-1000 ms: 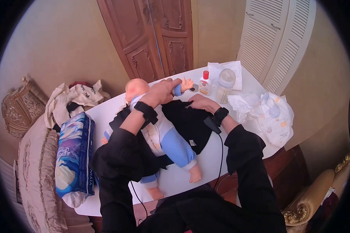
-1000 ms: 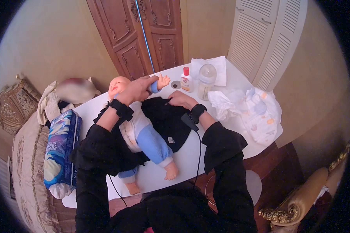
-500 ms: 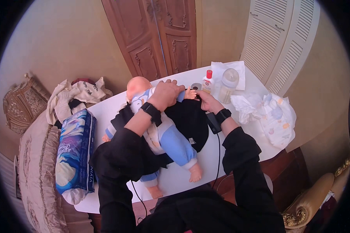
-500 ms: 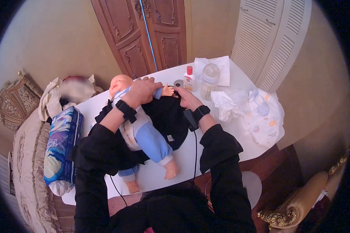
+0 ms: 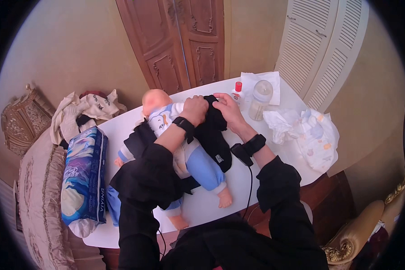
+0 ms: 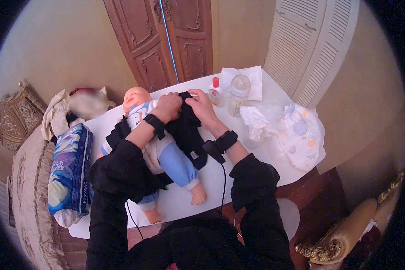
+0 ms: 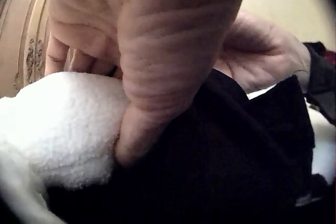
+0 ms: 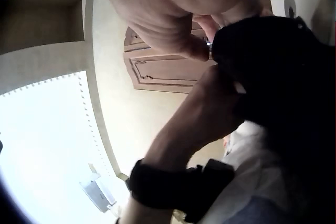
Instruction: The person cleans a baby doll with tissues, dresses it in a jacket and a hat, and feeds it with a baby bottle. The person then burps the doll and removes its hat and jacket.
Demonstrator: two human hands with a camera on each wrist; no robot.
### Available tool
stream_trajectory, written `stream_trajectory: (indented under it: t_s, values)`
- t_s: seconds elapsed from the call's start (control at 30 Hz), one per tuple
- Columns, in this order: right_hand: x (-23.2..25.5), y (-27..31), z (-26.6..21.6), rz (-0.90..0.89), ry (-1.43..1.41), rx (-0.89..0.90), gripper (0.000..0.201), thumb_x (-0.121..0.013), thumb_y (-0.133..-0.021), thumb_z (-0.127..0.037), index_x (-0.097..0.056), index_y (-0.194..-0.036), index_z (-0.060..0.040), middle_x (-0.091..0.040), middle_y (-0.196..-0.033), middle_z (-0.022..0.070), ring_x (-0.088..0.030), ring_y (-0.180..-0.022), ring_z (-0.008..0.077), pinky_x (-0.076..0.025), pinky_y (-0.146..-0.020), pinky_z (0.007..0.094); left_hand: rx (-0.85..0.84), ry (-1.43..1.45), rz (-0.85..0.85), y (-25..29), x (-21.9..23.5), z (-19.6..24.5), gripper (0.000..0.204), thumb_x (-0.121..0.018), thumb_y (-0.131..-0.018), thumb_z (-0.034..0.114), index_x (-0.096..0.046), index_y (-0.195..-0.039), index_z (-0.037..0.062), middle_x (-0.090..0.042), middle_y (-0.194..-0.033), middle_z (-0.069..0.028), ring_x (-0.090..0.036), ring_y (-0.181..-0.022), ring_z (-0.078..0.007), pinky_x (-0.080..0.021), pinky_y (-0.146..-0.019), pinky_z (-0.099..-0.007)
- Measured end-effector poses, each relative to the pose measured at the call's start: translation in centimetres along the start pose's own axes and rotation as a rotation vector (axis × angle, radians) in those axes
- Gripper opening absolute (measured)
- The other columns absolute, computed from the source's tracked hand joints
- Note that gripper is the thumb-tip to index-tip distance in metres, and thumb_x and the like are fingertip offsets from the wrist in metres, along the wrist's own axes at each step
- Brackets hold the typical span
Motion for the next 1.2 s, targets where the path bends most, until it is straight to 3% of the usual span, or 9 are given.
stream_trajectory:
  t_s: [0.2, 0.27, 0.47, 0.57, 0.63, 0.67, 0.73, 1.03, 1.2]
  values:
    - [-2.4, 3.2, 2.0, -0.035, 0.598, 0.009, 0.047, -0.049, -0.086, -0.003, -0.037, -0.131, -0.0024, -0.057, -0.11, 0.0176, -0.056, -0.105, 0.0224, -0.045, -0.088, 0.0315, 0.04, 0.944, -0.137, -2.0, -1.9, -3.0, 0.032, -0.062, -0.07, 0.015, -0.063, -0.097, -0.0014, -0.065, -0.093, -0.0136, -0.061, -0.088, -0.0227, -0.047, -0.08, -0.0327]
    - [-4.8, 5.9, -1.4, -0.002, 0.591, 0.52, 0.05, -0.048, -0.086, -0.004, -0.034, -0.134, -0.0047, -0.057, -0.11, 0.0209, -0.055, -0.109, 0.031, -0.043, -0.089, 0.0385, 0.229, 1.193, -0.267, -1.3, -2.6, -3.6, 0.038, -0.064, -0.07, 0.025, -0.065, -0.092, -0.0051, -0.065, -0.093, -0.0239, -0.063, -0.091, -0.0313, -0.047, -0.081, -0.0339]
    - [-7.7, 7.8, 0.9, -0.365, 0.677, 0.13, 0.049, -0.047, -0.088, -0.007, -0.034, -0.135, -0.0071, -0.059, -0.101, 0.0196, -0.061, -0.092, 0.0353, -0.048, -0.081, 0.0407, 0.134, 0.64, -0.057, -1.0, -1.9, -4.8, 0.029, -0.063, -0.069, 0.02, -0.066, -0.083, -0.0046, -0.065, -0.086, -0.0232, -0.065, -0.085, -0.0311, -0.051, -0.074, -0.0362]
    - [-2.7, 5.0, 0.5, -0.023, 0.672, 0.316, 0.04, -0.051, -0.084, -0.009, -0.045, -0.123, -0.0059, -0.059, -0.091, 0.0147, -0.06, -0.083, 0.0318, -0.048, -0.074, 0.0396, 0.428, 0.817, -0.098, -0.2, -4.0, -10.4, 0.031, -0.06, -0.069, 0.015, -0.065, -0.092, -0.0044, -0.066, -0.084, -0.0192, -0.064, -0.077, -0.0273, -0.05, -0.069, -0.036]
    - [-0.6, 3.5, 0.2, 0.062, 0.79, 0.334, 0.043, -0.056, -0.08, -0.012, -0.046, -0.121, -0.0059, -0.061, -0.094, 0.0161, -0.06, -0.091, 0.035, -0.047, -0.079, 0.0436, -0.323, -0.111, 0.166, 0.3, -2.4, -7.7, 0.027, -0.056, -0.069, 0.009, -0.065, -0.093, -0.0019, -0.066, -0.085, -0.0205, -0.064, -0.076, -0.0304, -0.049, -0.068, -0.037]
    - [-0.9, 2.7, 0.7, 0.001, 0.979, 0.401, 0.047, -0.059, -0.077, -0.013, -0.046, -0.122, -0.0066, -0.059, -0.097, 0.015, -0.057, -0.095, 0.0342, -0.045, -0.081, 0.0447, -0.319, -0.112, 0.163, 0.8, -1.3, -7.2, 0.027, -0.056, -0.069, 0.009, -0.065, -0.093, -0.0019, -0.066, -0.085, -0.0205, -0.064, -0.076, -0.0304, -0.049, -0.068, -0.037]
    - [-1.8, 1.9, 1.4, -0.062, 1.165, 0.471, 0.052, -0.062, -0.075, -0.014, -0.045, -0.123, -0.0073, -0.058, -0.101, 0.0139, -0.055, -0.1, 0.0335, -0.043, -0.083, 0.0459, 0.648, 0.945, 0.076, 2.8, -3.0, -14.5, 0.023, -0.054, -0.069, 0.007, -0.064, -0.09, 0.0009, -0.066, -0.085, -0.0202, -0.063, -0.079, -0.0341, -0.048, -0.068, -0.0384]
    - [-2.1, 0.0, 4.2, -0.221, 1.305, 0.149, 0.062, -0.068, -0.07, -0.017, -0.041, -0.126, -0.0091, -0.058, -0.103, 0.0144, -0.055, -0.1, 0.0327, -0.033, -0.085, 0.046, 0.339, 0.67, 0.22, 3.3, -0.5, -14.5, 0.024, -0.047, -0.074, -0.003, -0.064, -0.091, 0.0001, -0.064, -0.08, -0.0184, -0.066, -0.065, -0.0263, -0.051, -0.052, -0.0342]
    - [-4.9, 4.0, -1.7, -0.037, 1.137, 0.712, 0.049, -0.067, -0.074, -0.025, -0.05, -0.116, -0.0071, -0.055, -0.107, 0.0146, -0.051, -0.104, 0.029, -0.033, -0.084, 0.0456, 0.458, 0.884, 0.078, 5.9, -1.5, -14.9, 0.029, -0.047, -0.074, -0.007, -0.068, -0.09, 0.0029, -0.068, -0.081, -0.0147, -0.066, -0.062, -0.0208, -0.055, -0.06, -0.0294]
Point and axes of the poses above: each hand's wrist, its own y-axis away from the middle knuckle, its own x-axis out of the back of the hand, z = x × y, the point moved 10 cm from there along -y, towards the middle knuckle
